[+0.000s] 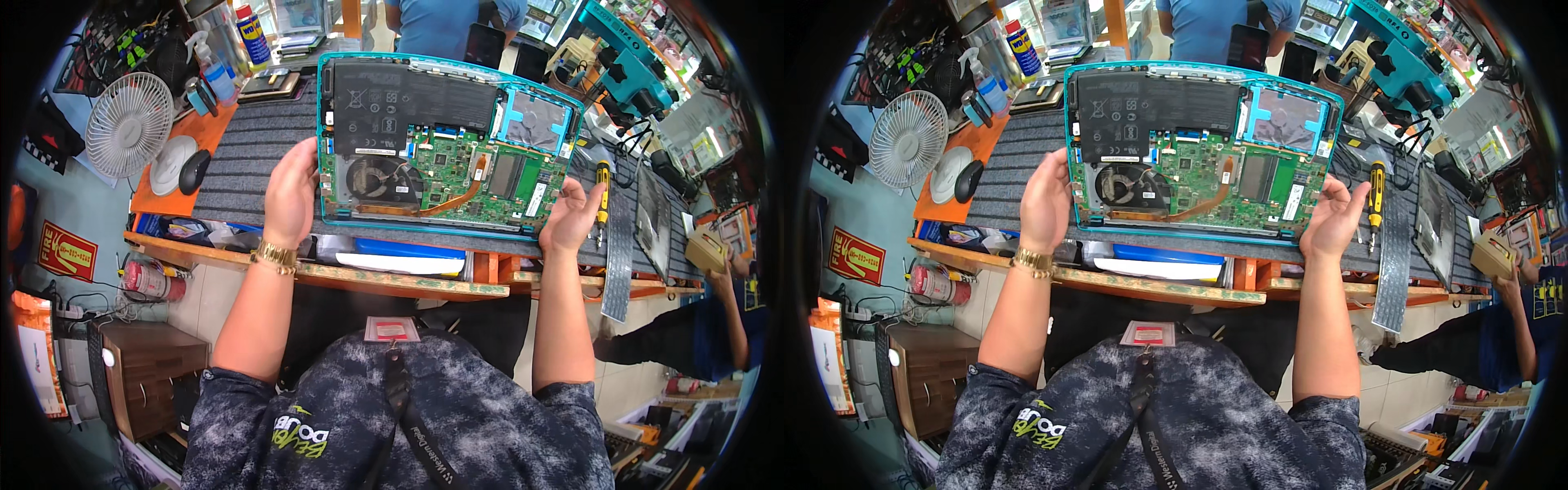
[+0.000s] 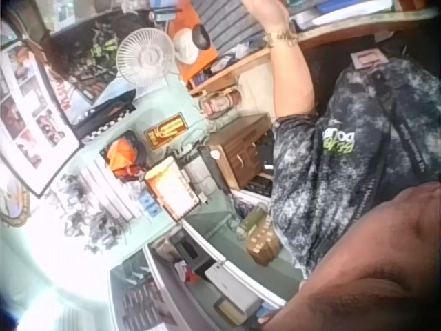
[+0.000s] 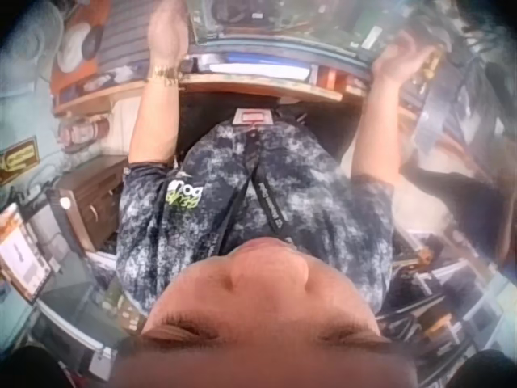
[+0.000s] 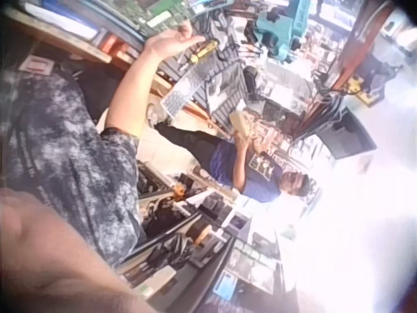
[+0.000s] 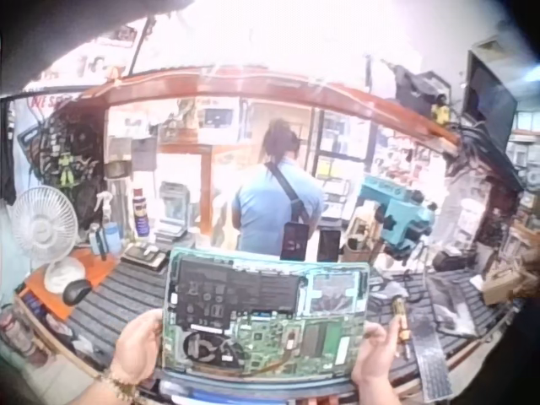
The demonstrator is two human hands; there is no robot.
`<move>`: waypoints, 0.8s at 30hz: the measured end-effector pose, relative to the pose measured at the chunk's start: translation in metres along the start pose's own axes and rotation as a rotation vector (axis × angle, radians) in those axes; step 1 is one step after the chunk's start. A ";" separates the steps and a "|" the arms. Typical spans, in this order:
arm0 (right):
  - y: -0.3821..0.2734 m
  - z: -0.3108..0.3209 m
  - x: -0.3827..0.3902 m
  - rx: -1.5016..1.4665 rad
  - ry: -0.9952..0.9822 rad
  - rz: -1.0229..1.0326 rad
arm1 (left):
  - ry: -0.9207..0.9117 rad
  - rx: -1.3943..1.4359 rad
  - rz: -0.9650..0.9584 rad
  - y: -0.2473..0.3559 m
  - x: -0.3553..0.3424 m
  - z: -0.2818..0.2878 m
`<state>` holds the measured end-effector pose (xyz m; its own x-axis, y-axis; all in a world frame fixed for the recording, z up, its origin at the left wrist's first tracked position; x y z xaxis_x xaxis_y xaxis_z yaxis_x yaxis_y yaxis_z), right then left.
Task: The person unboxes a replacement keyboard and then handles the internal components of an open laptop, touching the motherboard area.
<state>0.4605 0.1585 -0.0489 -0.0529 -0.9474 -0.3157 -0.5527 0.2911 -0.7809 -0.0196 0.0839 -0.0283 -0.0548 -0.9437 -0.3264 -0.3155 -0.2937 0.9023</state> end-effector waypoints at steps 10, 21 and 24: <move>-0.017 0.009 0.006 0.227 -0.202 -0.089 | -0.353 -0.769 0.187 0.028 0.034 0.015; -0.074 -0.017 0.031 1.204 -0.650 -0.339 | -0.370 -0.886 0.148 0.029 0.026 0.024; -0.073 -0.001 0.029 1.224 -0.634 -0.341 | -0.373 -0.889 0.156 0.035 0.023 0.015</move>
<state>0.4987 0.1096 -0.0003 0.4913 -0.8695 0.0505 0.6126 0.3037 -0.7297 -0.0461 0.0544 -0.0080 -0.3796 -0.9180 -0.1152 0.5419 -0.3215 0.7765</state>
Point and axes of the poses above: each hand's wrist, its own x-axis away from the middle knuckle, its own z-axis out of the back of the hand, y = z × x, the point moved 2 cm from there along -x, towards the middle knuckle, and after that the axes turned 13 degrees about -y, right-handed, at the moved point
